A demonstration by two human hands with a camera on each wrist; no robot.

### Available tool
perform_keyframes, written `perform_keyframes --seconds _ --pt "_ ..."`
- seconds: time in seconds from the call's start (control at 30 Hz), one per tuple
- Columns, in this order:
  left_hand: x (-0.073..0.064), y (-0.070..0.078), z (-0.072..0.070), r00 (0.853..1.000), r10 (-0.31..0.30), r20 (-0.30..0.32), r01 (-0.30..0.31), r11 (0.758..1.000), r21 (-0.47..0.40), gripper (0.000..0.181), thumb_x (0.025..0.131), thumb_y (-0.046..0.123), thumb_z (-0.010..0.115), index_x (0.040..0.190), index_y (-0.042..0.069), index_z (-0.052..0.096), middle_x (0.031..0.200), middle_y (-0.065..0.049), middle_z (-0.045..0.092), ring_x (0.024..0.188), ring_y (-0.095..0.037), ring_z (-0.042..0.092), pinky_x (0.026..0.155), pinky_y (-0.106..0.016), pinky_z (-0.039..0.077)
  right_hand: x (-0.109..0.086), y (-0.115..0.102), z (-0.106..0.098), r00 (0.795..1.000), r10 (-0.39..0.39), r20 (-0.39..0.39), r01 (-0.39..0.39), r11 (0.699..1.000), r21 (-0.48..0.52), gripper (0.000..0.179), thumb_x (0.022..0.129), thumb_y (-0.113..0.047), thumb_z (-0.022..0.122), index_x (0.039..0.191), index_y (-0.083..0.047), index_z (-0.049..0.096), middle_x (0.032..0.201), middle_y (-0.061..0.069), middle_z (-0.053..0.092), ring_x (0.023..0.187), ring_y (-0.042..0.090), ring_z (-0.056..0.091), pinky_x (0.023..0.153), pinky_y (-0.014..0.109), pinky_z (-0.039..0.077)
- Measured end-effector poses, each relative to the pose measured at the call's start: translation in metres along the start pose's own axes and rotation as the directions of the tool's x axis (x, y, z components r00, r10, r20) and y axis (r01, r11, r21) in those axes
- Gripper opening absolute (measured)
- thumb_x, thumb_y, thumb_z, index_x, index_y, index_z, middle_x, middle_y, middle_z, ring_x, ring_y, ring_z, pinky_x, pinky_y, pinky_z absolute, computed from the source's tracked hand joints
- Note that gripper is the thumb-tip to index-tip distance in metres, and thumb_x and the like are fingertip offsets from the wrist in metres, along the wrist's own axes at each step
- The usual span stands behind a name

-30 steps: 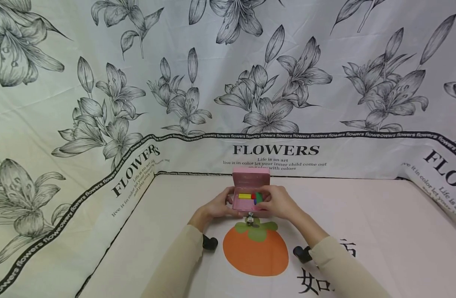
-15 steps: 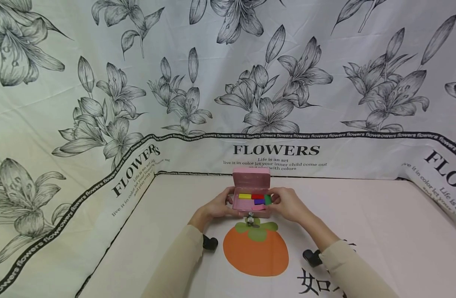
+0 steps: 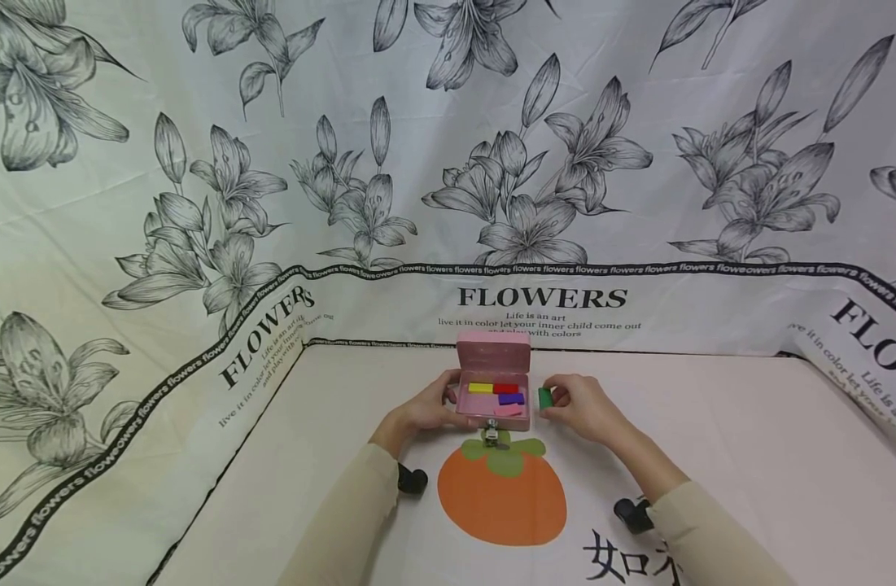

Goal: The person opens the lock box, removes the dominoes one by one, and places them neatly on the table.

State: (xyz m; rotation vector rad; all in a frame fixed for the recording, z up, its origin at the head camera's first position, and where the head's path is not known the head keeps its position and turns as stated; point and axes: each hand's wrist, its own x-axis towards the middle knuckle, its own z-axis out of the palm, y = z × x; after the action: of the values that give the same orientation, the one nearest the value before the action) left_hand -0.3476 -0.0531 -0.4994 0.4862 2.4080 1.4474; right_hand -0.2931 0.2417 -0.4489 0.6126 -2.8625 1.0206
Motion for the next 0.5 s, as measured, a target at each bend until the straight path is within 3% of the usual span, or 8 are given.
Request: perform_keyframes --seconds 0.5 --pt "-0.003 0.003 -0.001 1.0 0.0 -0.001 0.0 1.0 -0.003 0.099 0.075 0.016 0.093 0.155 0.016 0.036 0.117 -0.003 0.053 0.104 -0.02 0.046 0.086 -0.034 0.039 -0.008 0.03 -0.008 1.0 -0.005 0.016 0.006 0.999 -0.053 0.04 0.085 -0.016 0.084 0.113 0.007 0.068 0.093 0.011 0.068 0.082 0.022 0.065 0.075 0.04 0.055"
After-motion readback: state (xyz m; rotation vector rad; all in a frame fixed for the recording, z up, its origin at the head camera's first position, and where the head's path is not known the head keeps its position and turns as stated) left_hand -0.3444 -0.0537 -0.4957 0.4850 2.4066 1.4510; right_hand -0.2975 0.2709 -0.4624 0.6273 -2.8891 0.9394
